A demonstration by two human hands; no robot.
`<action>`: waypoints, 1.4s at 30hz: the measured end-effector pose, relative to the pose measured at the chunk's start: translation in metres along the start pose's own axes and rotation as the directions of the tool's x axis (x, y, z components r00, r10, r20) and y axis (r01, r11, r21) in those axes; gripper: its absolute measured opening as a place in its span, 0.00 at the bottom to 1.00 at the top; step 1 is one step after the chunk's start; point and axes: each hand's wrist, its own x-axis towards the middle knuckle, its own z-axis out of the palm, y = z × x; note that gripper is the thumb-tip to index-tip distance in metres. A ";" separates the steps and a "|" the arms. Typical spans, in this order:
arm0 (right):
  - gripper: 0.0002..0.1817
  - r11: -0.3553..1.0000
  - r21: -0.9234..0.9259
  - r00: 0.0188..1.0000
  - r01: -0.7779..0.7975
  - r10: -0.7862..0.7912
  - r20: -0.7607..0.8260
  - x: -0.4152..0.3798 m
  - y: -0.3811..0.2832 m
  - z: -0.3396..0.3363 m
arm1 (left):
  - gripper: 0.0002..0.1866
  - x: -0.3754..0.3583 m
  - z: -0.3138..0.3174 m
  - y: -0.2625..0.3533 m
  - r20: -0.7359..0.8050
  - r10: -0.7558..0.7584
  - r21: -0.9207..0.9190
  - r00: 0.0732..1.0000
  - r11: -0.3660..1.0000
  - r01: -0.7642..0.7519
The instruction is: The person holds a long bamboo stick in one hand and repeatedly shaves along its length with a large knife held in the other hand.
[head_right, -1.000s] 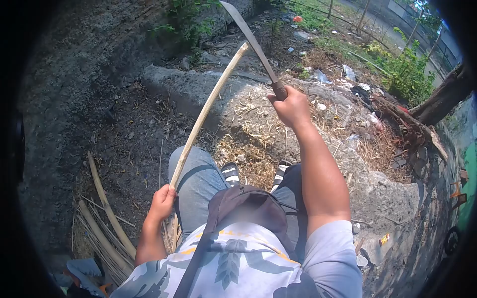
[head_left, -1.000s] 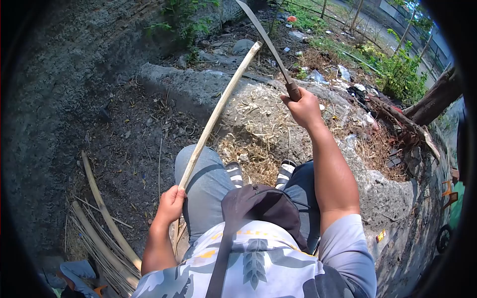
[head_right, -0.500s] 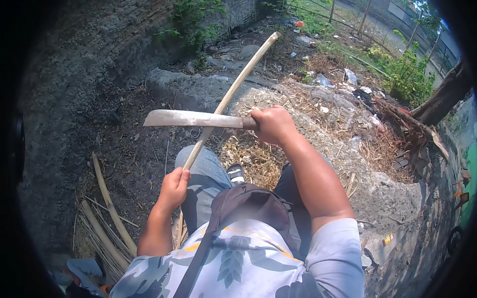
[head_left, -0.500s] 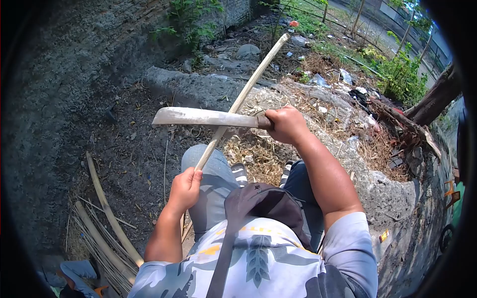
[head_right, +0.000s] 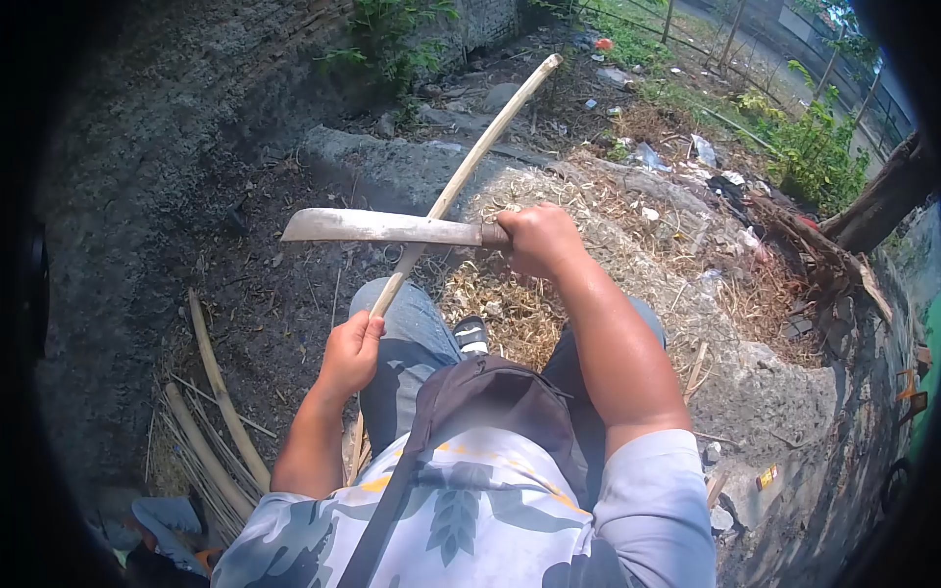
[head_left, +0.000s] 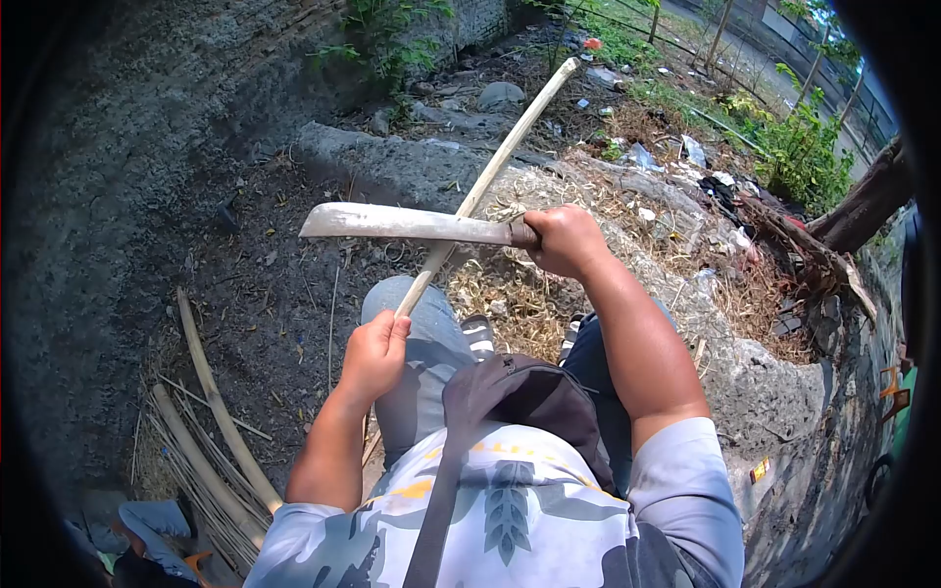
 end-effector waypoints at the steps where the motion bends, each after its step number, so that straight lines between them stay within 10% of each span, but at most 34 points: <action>1: 0.10 0.999 -0.026 0.999 -0.036 0.036 0.032 0.000 0.003 0.002 | 0.19 0.001 0.000 0.002 0.011 -0.011 0.010 1.000 1.000 0.011; 11: 0.09 0.991 0.092 0.995 0.097 -0.095 -0.019 -0.007 -0.009 0.006 | 0.22 0.018 0.014 0.009 -0.012 0.043 0.029 0.999 0.999 -0.042; 20: 0.12 0.955 0.046 0.949 -0.294 0.286 0.134 -0.006 0.021 -0.009 | 0.19 0.015 0.016 0.015 0.064 -0.070 0.060 0.995 0.996 0.066; 27: 0.10 1.000 -0.020 0.999 -0.012 0.013 0.050 -0.011 0.011 -0.004 | 0.19 0.010 0.018 0.015 0.065 -0.033 0.076 0.997 0.997 0.028; 32: 0.11 0.838 0.150 0.851 -0.525 0.514 0.109 -0.008 0.050 -0.004 | 0.19 -0.008 0.007 0.002 0.064 -0.073 0.057 0.995 0.996 0.069; 42: 0.10 0.999 0.038 0.999 -0.015 0.013 0.052 -0.014 0.016 0.000 | 0.19 0.003 0.015 0.004 0.068 -0.083 -0.029 0.994 0.996 0.085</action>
